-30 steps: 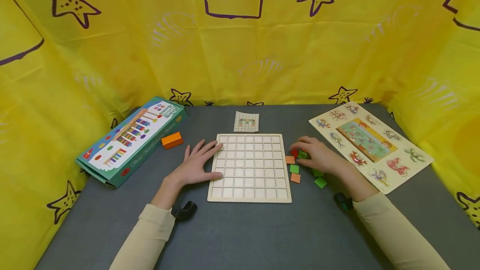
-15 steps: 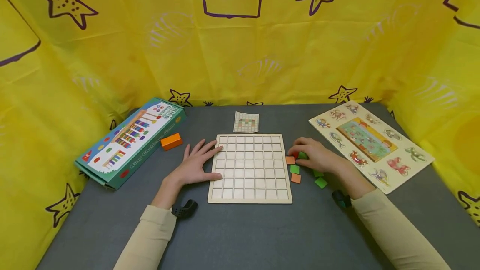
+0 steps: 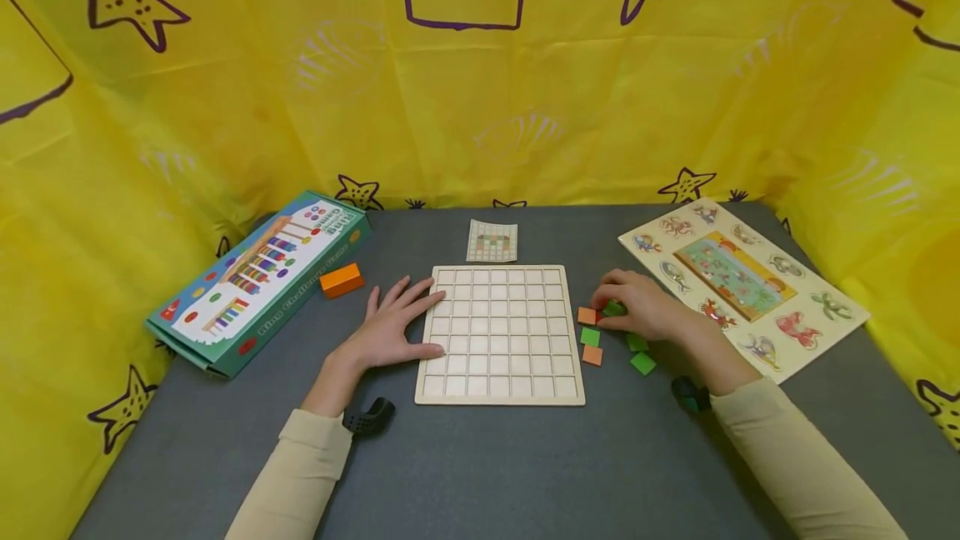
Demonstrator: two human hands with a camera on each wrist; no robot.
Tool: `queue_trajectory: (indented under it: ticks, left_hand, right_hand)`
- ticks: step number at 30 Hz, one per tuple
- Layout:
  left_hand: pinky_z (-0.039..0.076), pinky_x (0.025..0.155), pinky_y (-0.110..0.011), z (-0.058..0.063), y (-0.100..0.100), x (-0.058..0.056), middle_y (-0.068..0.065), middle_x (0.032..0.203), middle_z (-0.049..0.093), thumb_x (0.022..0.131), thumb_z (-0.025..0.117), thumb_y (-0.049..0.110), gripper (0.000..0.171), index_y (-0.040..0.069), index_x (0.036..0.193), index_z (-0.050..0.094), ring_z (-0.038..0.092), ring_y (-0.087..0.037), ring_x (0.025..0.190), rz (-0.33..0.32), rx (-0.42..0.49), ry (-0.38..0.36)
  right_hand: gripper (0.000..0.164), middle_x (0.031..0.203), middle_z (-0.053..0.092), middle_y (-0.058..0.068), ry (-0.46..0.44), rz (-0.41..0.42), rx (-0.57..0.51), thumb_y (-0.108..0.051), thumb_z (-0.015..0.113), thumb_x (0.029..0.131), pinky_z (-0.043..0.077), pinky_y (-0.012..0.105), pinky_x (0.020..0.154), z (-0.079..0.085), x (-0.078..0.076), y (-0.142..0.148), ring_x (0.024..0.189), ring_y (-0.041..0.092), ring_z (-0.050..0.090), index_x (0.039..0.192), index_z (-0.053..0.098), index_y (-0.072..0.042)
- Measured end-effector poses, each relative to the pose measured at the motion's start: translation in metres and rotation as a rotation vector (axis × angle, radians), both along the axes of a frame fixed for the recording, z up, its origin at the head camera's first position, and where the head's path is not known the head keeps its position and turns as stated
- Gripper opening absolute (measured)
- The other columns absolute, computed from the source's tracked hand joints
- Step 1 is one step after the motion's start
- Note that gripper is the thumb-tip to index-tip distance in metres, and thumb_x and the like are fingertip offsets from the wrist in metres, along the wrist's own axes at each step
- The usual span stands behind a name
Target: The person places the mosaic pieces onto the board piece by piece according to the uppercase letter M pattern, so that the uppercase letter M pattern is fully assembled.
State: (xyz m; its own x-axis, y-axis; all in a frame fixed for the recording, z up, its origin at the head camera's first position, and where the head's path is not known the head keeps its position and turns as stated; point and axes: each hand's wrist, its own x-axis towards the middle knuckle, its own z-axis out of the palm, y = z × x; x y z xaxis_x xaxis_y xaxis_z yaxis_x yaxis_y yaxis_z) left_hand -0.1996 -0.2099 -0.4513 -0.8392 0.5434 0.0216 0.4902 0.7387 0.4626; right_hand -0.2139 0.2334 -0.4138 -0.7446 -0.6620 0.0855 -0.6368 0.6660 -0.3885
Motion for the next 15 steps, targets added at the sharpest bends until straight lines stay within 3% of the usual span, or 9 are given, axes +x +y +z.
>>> queue_trajectory:
  ticks: [9,15]
  left_hand:
    - [-0.011,0.109,-0.071,0.001,-0.001,0.0,-0.002,0.167,0.018,0.084,0.071,0.061,0.091,0.023,0.159,0.036,0.004,-0.038,0.152,0.005,-0.009,-0.013]
    - [-0.012,0.109,-0.071,0.002,0.0,0.0,-0.004,0.167,0.019,0.085,0.072,0.06,0.091,0.023,0.159,0.036,0.005,-0.039,0.152,-0.001,0.002,-0.015]
  right_hand:
    - [0.013,0.105,0.059,0.009,0.044,-0.007,-0.026,-0.013,0.083,0.084,0.047,0.046,0.08,0.003,-0.003,0.006,0.088,0.026,0.057,0.089,0.071,-0.012]
    - [0.014,0.101,0.061,0.008,0.064,-0.066,0.025,-0.01,0.084,0.08,0.045,0.049,0.082,0.012,-0.006,0.012,0.089,0.027,0.058,0.088,0.072,-0.009]
